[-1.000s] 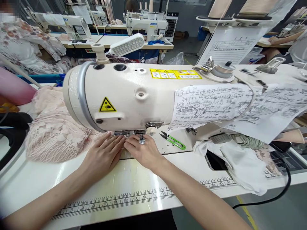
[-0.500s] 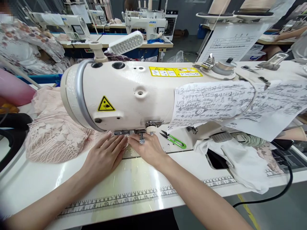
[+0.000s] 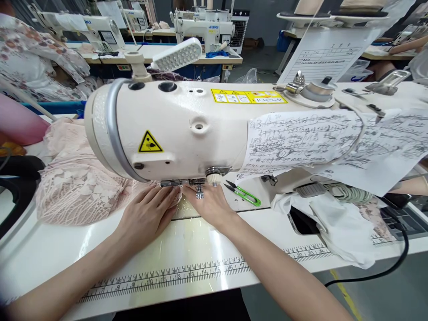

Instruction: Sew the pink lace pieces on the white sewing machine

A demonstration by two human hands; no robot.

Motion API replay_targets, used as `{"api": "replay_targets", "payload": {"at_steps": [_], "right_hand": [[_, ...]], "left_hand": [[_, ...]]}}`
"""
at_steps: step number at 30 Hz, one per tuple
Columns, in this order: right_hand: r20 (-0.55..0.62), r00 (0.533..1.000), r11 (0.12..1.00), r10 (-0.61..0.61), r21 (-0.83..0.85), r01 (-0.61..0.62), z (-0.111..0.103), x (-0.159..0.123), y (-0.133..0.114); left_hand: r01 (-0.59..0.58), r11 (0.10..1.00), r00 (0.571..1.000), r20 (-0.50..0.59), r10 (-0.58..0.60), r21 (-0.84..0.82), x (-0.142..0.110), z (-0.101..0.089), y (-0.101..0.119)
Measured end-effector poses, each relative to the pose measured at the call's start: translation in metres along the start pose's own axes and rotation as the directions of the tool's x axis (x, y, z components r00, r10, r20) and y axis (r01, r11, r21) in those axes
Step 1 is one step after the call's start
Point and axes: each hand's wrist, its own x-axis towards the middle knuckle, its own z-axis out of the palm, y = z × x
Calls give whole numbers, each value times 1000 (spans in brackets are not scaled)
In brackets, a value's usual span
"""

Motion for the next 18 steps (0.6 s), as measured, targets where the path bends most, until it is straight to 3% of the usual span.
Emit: {"api": "replay_targets", "payload": {"at_steps": [6, 18], "right_hand": [[-26, 1000, 1000, 8, -30, -9, -8, -8, -9], [46, 999, 1000, 16, 15, -17, -15, -6, -19]], "left_hand": [[-114, 992, 991, -58, 117, 44, -6, 3, -1], [-47, 997, 996, -77, 52, 66, -7, 4, -2]]}}
